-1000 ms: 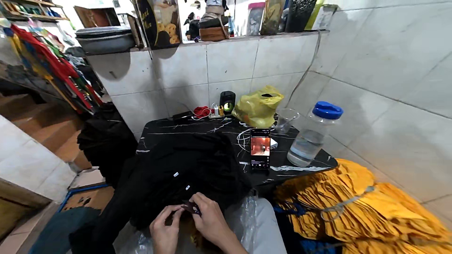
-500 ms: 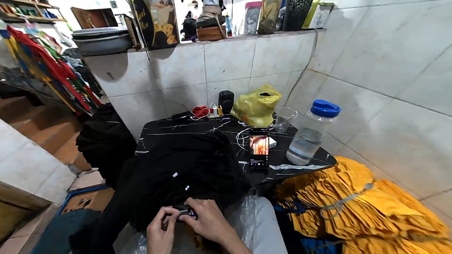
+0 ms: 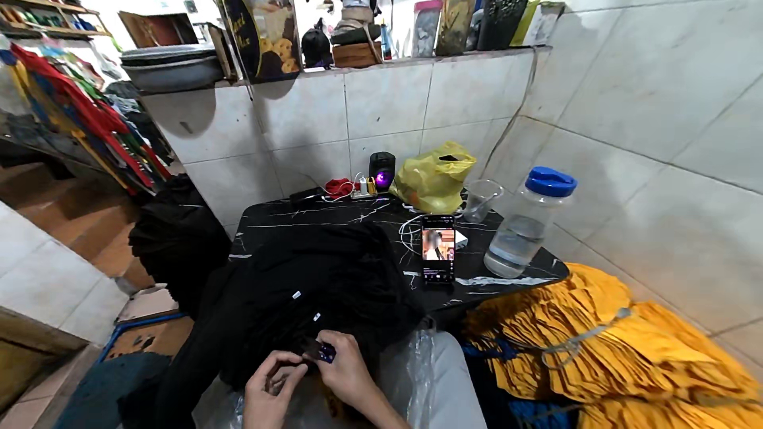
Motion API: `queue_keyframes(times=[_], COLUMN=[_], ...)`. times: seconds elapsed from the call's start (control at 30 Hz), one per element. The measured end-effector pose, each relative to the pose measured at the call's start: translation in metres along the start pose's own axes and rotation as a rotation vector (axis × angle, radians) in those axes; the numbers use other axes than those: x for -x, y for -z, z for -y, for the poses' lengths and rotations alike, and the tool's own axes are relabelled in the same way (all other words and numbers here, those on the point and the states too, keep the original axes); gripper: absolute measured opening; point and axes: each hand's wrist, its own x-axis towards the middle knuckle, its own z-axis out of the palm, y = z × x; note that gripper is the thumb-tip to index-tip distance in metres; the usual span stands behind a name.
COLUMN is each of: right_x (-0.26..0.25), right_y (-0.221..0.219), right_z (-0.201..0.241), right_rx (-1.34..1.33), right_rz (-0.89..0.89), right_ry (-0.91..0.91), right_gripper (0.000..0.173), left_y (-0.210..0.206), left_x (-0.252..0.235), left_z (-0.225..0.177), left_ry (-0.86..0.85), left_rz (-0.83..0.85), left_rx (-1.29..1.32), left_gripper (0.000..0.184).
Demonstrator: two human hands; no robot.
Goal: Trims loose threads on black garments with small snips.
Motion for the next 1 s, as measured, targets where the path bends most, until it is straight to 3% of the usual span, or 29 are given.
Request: queue_keyframes(times=[0.07, 0.23, 0.47, 0.57, 0.67, 0.83, 1.0], right_x=[0.000, 0.004, 0.010, 0.011, 0.011, 0.013, 0.013], right_y=[0.003, 0.008, 0.020, 0.027, 0.034, 0.034, 0.019], right_z=[0.003, 0.017, 0.027, 0.012, 0.002, -0.002, -0.001], right_rx=[0.101, 0.286, 0.386, 0.267, 0.258, 0.300, 0.363], right_rz=[0.044, 0.179, 0.242, 0.162, 0.139, 0.227, 0.167], right_ry=[0.019, 0.025, -0.032, -0.016, -0.020, 0.086, 0.169], right_gripper=[0.010, 0.025, 0.025, 0.026, 0.053, 0.047, 0.043], left_y=[-0.004, -0.014, -0.017, -0.013, -0.011, -0.010, -0.008], left_x=[0.000, -0.002, -0.003, -0.004, -0.003, 0.000, 0.000], left_z=[0.001, 0.007, 0.017, 0.018, 0.010, 0.003, 0.005], left_ry=[0.038, 0.066, -0.123, -0.149, -0.057, -0.022, -0.047], left_rz=[-0.030, -0.047, -0.103, -0.098, -0.121, -0.094, -0.088], left_rx=[0.019, -0.062, -0.321, -0.273, -0.130, -0.073, -0.074], left_gripper=[0.029, 0.044, 0.011, 0.009, 0.006, 0.005, 0.006])
